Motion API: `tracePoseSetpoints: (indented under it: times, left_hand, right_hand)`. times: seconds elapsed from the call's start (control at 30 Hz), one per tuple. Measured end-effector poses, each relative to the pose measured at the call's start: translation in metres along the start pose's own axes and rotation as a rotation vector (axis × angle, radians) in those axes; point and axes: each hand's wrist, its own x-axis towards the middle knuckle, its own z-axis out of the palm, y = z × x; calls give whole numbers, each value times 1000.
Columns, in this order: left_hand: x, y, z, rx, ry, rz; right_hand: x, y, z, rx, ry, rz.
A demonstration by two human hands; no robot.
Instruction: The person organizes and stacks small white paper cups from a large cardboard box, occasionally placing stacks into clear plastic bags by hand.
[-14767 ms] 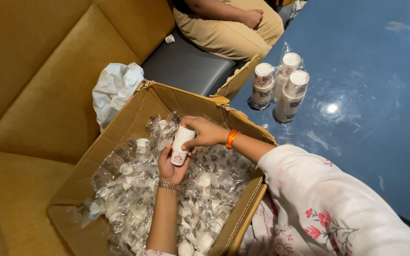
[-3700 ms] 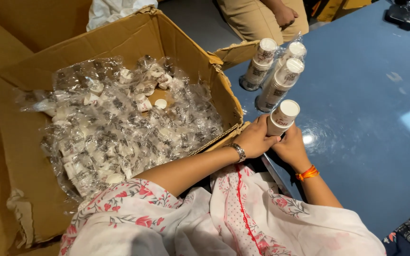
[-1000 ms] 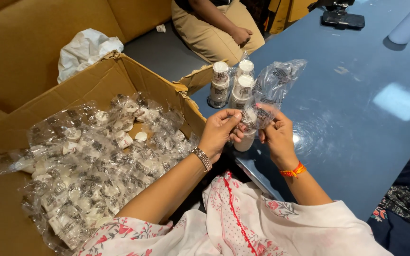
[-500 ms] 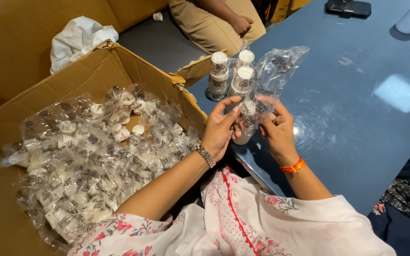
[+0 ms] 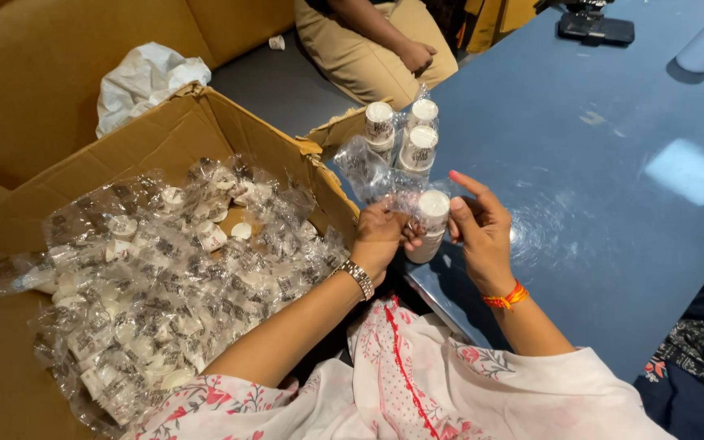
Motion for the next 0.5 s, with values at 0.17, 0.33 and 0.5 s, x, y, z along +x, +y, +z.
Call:
tracePoseSetpoints:
  times: [0.17,0.33,0.5]
  left_hand:
    - [1,-4,-4,23,-9,-40]
    - [11,-51,-19,111,-55,13]
    - [28,-82,-31,346,92,-39]
  right_hand:
    - [1,4,-3,4,0,23]
    - [-3,12,-10,-12,-20,-10]
    - [-3,13,-7,-52,-17,-2]
